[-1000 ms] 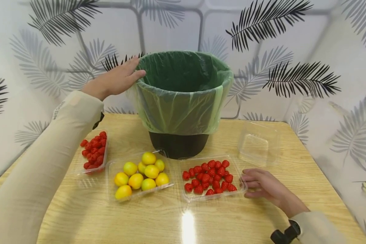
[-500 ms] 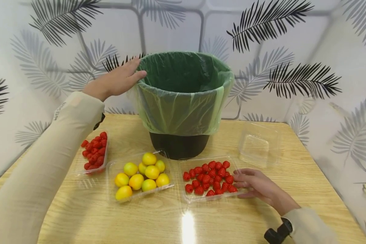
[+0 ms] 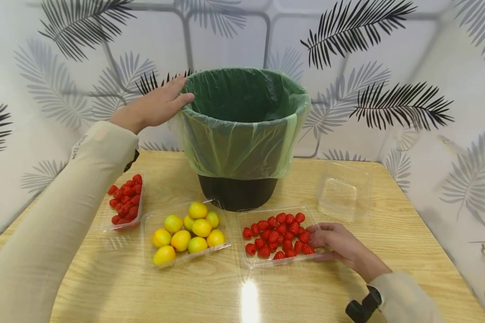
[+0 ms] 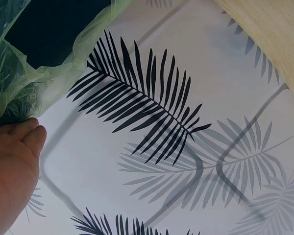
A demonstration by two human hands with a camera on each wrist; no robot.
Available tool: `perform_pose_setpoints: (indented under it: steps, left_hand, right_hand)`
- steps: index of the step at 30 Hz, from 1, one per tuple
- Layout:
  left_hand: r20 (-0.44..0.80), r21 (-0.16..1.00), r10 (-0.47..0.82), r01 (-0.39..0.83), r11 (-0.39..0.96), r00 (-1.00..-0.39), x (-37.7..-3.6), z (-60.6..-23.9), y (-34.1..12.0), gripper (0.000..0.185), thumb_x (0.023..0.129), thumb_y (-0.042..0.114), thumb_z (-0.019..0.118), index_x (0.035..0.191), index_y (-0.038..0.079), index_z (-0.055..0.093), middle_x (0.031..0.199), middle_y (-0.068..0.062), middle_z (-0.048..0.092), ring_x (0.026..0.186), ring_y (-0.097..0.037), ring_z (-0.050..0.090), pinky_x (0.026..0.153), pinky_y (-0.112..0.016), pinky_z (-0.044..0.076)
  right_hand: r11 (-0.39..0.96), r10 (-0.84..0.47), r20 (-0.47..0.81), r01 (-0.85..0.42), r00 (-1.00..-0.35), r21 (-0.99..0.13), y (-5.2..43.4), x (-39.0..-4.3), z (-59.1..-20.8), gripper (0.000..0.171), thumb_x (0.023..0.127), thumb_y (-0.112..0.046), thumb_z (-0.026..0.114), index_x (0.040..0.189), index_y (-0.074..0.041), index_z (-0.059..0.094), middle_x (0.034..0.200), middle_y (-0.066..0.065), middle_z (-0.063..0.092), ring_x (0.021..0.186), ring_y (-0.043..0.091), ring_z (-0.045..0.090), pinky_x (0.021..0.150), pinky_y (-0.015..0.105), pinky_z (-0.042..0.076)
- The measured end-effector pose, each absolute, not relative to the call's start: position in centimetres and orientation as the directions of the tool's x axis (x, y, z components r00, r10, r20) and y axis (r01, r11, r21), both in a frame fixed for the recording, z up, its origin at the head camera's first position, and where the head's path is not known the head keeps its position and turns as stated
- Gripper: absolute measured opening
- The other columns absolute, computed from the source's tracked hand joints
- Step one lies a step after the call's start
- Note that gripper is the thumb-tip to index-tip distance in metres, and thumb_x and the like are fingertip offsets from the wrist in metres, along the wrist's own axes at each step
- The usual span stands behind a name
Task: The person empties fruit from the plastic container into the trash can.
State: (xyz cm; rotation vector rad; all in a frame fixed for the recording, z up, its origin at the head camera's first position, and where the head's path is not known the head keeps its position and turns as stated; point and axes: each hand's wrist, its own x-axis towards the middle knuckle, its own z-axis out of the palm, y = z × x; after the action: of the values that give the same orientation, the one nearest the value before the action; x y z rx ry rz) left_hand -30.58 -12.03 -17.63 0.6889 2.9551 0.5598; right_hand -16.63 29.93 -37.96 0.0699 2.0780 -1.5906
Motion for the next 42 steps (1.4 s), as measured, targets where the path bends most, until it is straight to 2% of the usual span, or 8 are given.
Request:
perform_pose_setpoints:
  steps: [4, 8, 16, 22, 28, 33, 37, 42]
  left_hand:
    - [0.029, 0.360, 0.436, 0.416, 0.835, -0.899, -30.6, -17.7, -12.1, 0.075, 0.101, 0.054, 0.019, 0.152, 0.008, -0.012, 0.159, -0.004, -0.016, 0.148, -0.019, -0.012, 0.122, -0.040, 0.000]
    - [0.028, 0.365, 0.437, 0.416, 0.833, -0.899, -30.5, -17.7, -12.1, 0.075, 0.101, 0.054, 0.019, 0.152, 0.008, -0.012, 0.159, -0.004, -0.017, 0.148, -0.019, -0.012, 0.122, -0.040, -0.001]
    - [0.022, 0.379, 0.442, 0.417, 0.826, -0.897, -30.5, -17.6, -12.1, 0.075, 0.101, 0.054, 0.018, 0.151, 0.008, -0.013, 0.159, -0.004, -0.018, 0.147, -0.019, -0.013, 0.121, -0.040, -0.001]
    - [0.020, 0.382, 0.443, 0.416, 0.825, -0.896, -30.5, -17.6, -12.1, 0.075, 0.101, 0.053, 0.019, 0.151, 0.008, -0.013, 0.159, -0.005, -0.019, 0.147, -0.019, -0.014, 0.121, -0.041, -0.001]
    - [0.019, 0.374, 0.443, 0.417, 0.828, -0.897, -30.5, -17.6, -12.0, 0.074, 0.101, 0.053, 0.018, 0.151, 0.008, -0.014, 0.159, -0.006, -0.018, 0.147, -0.019, -0.014, 0.121, -0.040, -0.002]
    - [0.019, 0.376, 0.444, 0.418, 0.827, -0.896, -30.5, -17.5, -12.0, 0.074, 0.101, 0.053, 0.018, 0.151, 0.008, -0.014, 0.159, -0.005, -0.018, 0.147, -0.019, -0.014, 0.121, -0.040, -0.002]
    - [0.023, 0.374, 0.444, 0.419, 0.827, -0.896, -30.6, -17.5, -12.0, 0.074, 0.101, 0.053, 0.018, 0.151, 0.008, -0.014, 0.159, -0.005, -0.018, 0.147, -0.018, -0.014, 0.121, -0.040, -0.002]
    - [0.021, 0.378, 0.439, 0.413, 0.828, -0.898, -30.6, -17.6, -12.1, 0.075, 0.101, 0.054, 0.018, 0.151, 0.009, -0.014, 0.159, -0.004, -0.018, 0.147, -0.018, -0.014, 0.121, -0.040, -0.002]
  right_hand:
    - [0.344, -0.198, -0.425, 0.343, -0.883, -0.874, 29.4, -16.7, -37.6, 0.027, 0.095, -0.012, 0.049, 0.111, 0.008, 0.056, 0.099, 0.002, 0.064, 0.085, 0.010, 0.063, 0.074, 0.039, 0.059]
    - [0.391, -0.146, -0.418, 0.336, -0.897, -0.857, 29.1, -16.9, -37.2, 0.009, 0.093, -0.013, 0.052, 0.087, -0.006, 0.055, 0.084, -0.004, 0.067, 0.075, 0.009, 0.064, 0.068, 0.034, 0.059]
    - [0.439, -0.174, -0.423, 0.314, -0.890, -0.842, 29.1, -17.1, -36.6, 0.020, 0.093, -0.013, 0.048, 0.073, -0.013, 0.048, 0.090, -0.003, 0.070, 0.077, 0.010, 0.066, 0.068, 0.031, 0.057]
    - [0.361, -0.230, -0.461, 0.364, -0.857, -0.858, 29.1, -17.3, -36.4, 0.020, 0.091, -0.012, 0.044, 0.077, -0.015, 0.057, 0.086, -0.005, 0.065, 0.080, 0.010, 0.065, 0.076, 0.028, 0.055]
    - [0.267, -0.292, -0.497, 0.429, -0.817, -0.863, 29.3, -17.7, -37.1, 0.030, 0.086, -0.009, 0.042, 0.062, -0.022, 0.054, 0.077, -0.007, 0.058, 0.081, 0.010, 0.061, 0.080, 0.029, 0.052]
    - [0.260, -0.348, -0.496, 0.426, -0.796, -0.866, 30.0, -17.9, -37.7, 0.028, 0.087, -0.008, 0.037, 0.066, -0.022, 0.049, 0.079, -0.007, 0.051, 0.095, 0.013, 0.055, 0.087, 0.032, 0.046]
    - [0.212, -0.359, -0.497, 0.450, -0.790, -0.868, 30.3, -17.9, -37.9, 0.015, 0.091, -0.011, 0.038, 0.090, -0.017, 0.051, 0.089, -0.004, 0.047, 0.099, 0.014, 0.052, 0.086, 0.034, 0.050]
    - [0.104, -0.448, -0.461, 0.467, -0.766, -0.878, 30.8, -18.0, -37.8, 0.022, 0.095, -0.013, 0.035, 0.111, -0.010, 0.050, 0.089, -0.005, 0.048, 0.092, 0.013, 0.054, 0.086, 0.033, 0.052]
